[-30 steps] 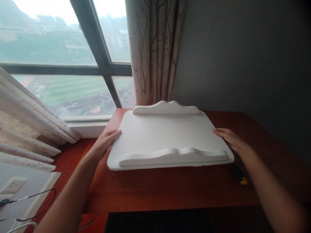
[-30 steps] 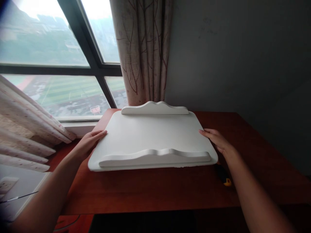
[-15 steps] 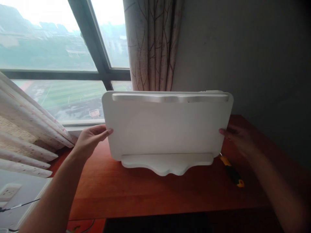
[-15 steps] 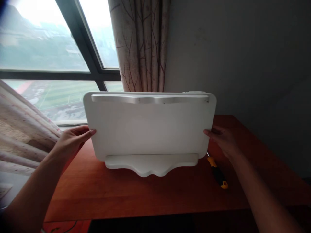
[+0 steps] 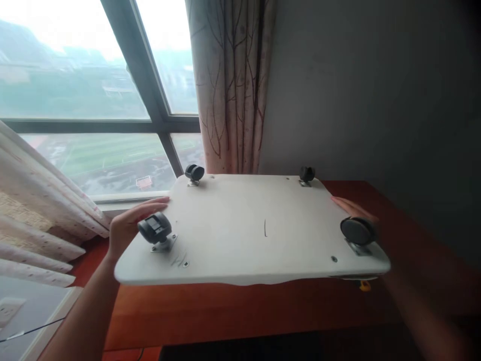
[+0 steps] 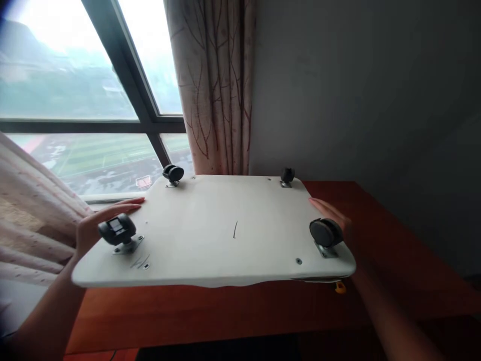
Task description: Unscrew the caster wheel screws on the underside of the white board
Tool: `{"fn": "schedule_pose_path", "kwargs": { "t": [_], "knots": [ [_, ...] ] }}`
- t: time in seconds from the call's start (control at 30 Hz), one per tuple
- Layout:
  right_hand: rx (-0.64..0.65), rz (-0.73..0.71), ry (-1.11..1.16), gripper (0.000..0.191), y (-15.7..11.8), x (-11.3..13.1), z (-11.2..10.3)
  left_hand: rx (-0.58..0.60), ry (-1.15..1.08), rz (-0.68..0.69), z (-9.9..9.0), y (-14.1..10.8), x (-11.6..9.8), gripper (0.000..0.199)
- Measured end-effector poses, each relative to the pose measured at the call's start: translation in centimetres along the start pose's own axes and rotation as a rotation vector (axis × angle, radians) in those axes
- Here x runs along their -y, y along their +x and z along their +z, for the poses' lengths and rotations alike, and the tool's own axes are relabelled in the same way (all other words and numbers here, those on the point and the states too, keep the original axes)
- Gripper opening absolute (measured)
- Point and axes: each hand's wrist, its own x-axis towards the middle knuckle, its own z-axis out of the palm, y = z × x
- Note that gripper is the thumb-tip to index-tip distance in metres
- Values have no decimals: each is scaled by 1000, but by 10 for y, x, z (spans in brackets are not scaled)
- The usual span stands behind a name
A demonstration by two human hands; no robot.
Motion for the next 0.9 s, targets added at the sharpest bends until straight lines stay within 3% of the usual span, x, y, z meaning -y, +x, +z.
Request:
{"fn": "schedule_pose_path", "kwargs": {
  "t": [0.1,0.27,0.73,0.9],
  "knots": [
    [10,-116,-23,45,-12,4,4,-56,-62,-55,11,-9,7,39],
    [11,-192,-50,44,-17,0,11,-125,-76,-50,23,-17,15,37],
    [34,-196,-47,47,-24,-18,28,-74,60,-31,32,-29,11,27],
    [11,-233,-70,49,-21,-31,35,-55,81,-49,32,-30,14,37]
  ]
}}
